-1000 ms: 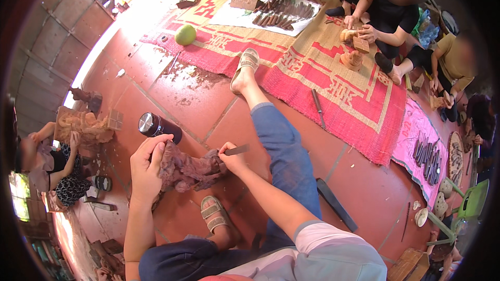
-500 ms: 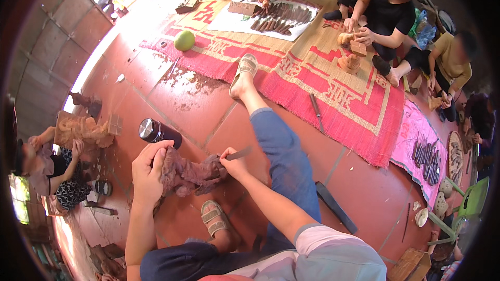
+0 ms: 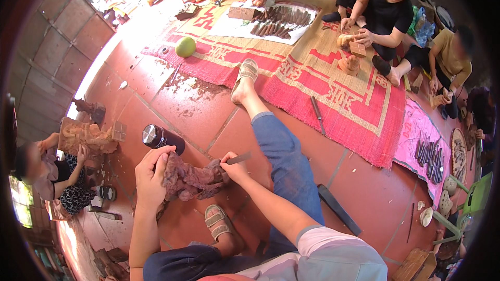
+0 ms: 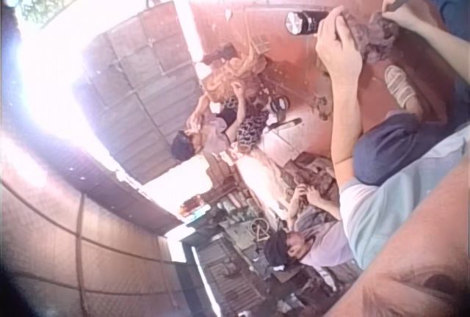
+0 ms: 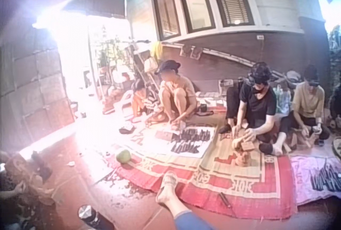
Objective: The person sits on the floor and carves a small wooden object using a knife. They rotate the object and scrape its surface repeatedly while other people work nearby.
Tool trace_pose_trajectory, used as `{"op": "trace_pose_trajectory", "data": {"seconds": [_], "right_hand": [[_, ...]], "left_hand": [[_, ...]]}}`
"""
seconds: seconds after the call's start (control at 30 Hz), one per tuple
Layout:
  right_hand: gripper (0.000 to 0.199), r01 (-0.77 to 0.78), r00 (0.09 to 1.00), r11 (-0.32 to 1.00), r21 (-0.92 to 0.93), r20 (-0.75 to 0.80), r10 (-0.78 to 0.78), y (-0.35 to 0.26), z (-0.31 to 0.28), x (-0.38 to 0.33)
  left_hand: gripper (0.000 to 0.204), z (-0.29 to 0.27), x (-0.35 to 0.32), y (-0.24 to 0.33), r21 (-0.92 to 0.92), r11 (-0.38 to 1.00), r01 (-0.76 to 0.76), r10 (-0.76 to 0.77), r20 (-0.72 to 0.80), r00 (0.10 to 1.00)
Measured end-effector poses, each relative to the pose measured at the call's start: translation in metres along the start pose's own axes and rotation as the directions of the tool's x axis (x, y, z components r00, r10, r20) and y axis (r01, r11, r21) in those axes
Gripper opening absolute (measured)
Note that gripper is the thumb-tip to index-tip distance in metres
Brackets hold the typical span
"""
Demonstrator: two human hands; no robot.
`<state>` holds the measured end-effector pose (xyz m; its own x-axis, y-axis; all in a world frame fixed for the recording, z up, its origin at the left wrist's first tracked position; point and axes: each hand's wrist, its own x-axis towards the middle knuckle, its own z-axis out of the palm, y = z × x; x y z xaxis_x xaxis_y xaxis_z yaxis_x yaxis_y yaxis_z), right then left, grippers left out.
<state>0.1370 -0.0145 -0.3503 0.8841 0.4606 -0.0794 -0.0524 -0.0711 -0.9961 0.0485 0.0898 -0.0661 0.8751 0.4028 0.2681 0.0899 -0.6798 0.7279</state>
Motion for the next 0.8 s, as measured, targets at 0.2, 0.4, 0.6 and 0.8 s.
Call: {"op": "trace_pose_trajectory", "data": {"seconds": [0.2, 0.4, 0.6, 0.8], "right_hand": [[0.013, 0.003, 1.0, 1.0, 0.007, 0.002, -0.003, 0.009, 0.003, 0.001], [0.013, -0.038, 0.999, 0.999, 0.016, 0.02, 0.038, 0.002, -0.001, -0.001], [0.012, -0.082, 0.996, 0.991, 0.106, 0.041, 0.078, 0.001, 0.0, -0.001], [0.011, -0.105, 0.994, 0.99, 0.093, 0.047, 0.101, 0.0, -0.004, -0.003]], "left_hand": [[0.018, 0.001, -0.001, 0.001, -0.008, 1.0, 0.009, -0.009, 0.002, 1.0], [0.02, 0.001, -0.001, -0.001, -0.004, 1.0, 0.017, -0.017, 0.008, 1.0], [0.02, 0.0, -0.002, 0.0, 0.02, 1.0, 0.013, -0.013, 0.005, 1.0], [0.02, 0.0, -0.002, -0.002, 0.017, 1.0, -0.005, 0.005, 0.002, 1.0]]}}
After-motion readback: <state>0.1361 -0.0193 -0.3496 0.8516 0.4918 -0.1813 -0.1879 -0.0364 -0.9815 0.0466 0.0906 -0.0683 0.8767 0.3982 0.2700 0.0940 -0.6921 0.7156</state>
